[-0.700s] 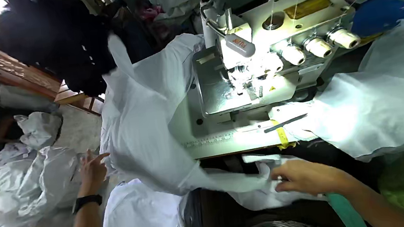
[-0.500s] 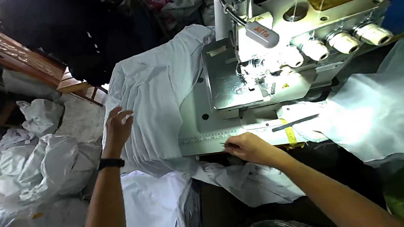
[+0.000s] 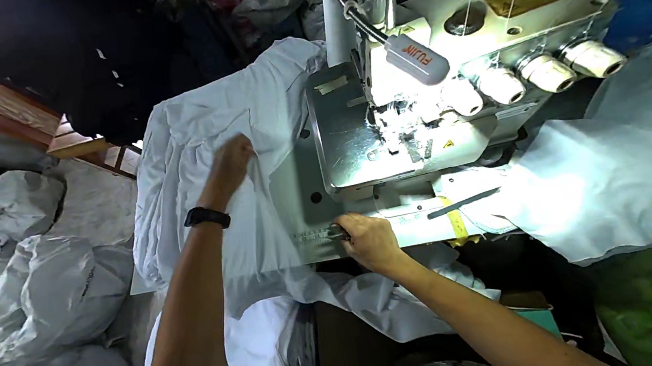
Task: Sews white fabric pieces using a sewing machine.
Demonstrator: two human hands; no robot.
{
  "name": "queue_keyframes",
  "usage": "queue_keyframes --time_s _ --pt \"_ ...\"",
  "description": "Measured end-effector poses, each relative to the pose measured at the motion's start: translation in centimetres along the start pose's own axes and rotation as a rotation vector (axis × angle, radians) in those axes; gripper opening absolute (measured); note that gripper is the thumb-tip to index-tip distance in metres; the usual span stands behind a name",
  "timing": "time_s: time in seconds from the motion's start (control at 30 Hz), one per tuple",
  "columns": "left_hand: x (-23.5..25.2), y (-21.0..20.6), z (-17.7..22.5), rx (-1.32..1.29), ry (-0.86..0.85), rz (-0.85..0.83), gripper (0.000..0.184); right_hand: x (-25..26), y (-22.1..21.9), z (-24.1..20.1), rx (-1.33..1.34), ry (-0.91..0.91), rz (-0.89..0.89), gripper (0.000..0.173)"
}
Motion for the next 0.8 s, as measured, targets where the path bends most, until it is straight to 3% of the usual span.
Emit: queue_keyframes --time_s 0.1,0.13,0.2,0.23,0.3,0.33,0.4,0.47,0.5,0.57,0.63,0.7,0.8 --pt "0.5 6.5 4.0 -0.308 -0.003 0.373 0.035 0.3 -0.7 -1.2 0.272 -0.16 -0.351 0.046" --pt "1.0 8.1 5.7 -0.354 -0.039 0.446 0.035 0.2 -1.0 -1.7 0.325 -0.144 -0.416 0.045" --pt "2.5 10.1 8.4 -0.436 -0.178 0.604 0.031 -0.1 -0.6 -2.0 0.465 -0.103 -0.431 0.029" --pt "3.2 10.7 9.4 -0.505 -0.272 0.683 0.025 -0.3 0.6 -1.6 0.603 -0.089 -0.356 0.021" --pt "4.0 10.9 11.1 -0.682 -0.403 0.779 0.012 -0.8 5.5 -0.5 0.891 -0.031 -0.249 0.009" --pt "3.9 10.1 11.9 -0.752 -0.433 0.769 0.013 -1.5 8.4 0.4 0.942 0.053 -0.297 0.009" --pt "3.0 6.2 13.8 -0.745 -0.474 0.637 0.029 -4.1 13.3 2.4 0.881 0.192 -0.589 0.026" --pt "1.4 0.0 15.6 -0.602 -0.501 0.424 0.036 -6.2 15.4 5.1 0.702 0.011 -0.772 0.028" --pt "0.0 -2.8 16.3 -0.496 -0.503 0.327 0.035 -6.5 15.8 6.6 0.597 -0.173 -0.716 0.025" --pt "-2.3 -5.5 16.9 -0.287 -0.483 0.176 0.043 -6.0 15.1 8.4 0.491 -0.47 -0.474 0.033" --pt "-2.8 -6.4 16.7 -0.149 -0.448 0.157 0.047 -5.0 12.5 8.1 0.564 -0.543 -0.335 0.043" --pt "-3.0 -6.9 16.4 -0.049 -0.424 0.16 0.049 -4.7 9.3 6.8 0.574 -0.459 -0.419 0.034" --pt "-4.0 -6.7 16.9 0.092 -0.404 0.146 0.051 -5.6 7.5 5.8 0.705 -0.304 -0.724 0.018"
Point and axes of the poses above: each hand's wrist, its own x-axis towards the middle knuckle, its own y-axis out of the back of the hand, z = x × y, the point moved 6 cm from there along x, towards the middle knuckle, and after that the axes turned 1 degree about -y, right-handed, at the moved point
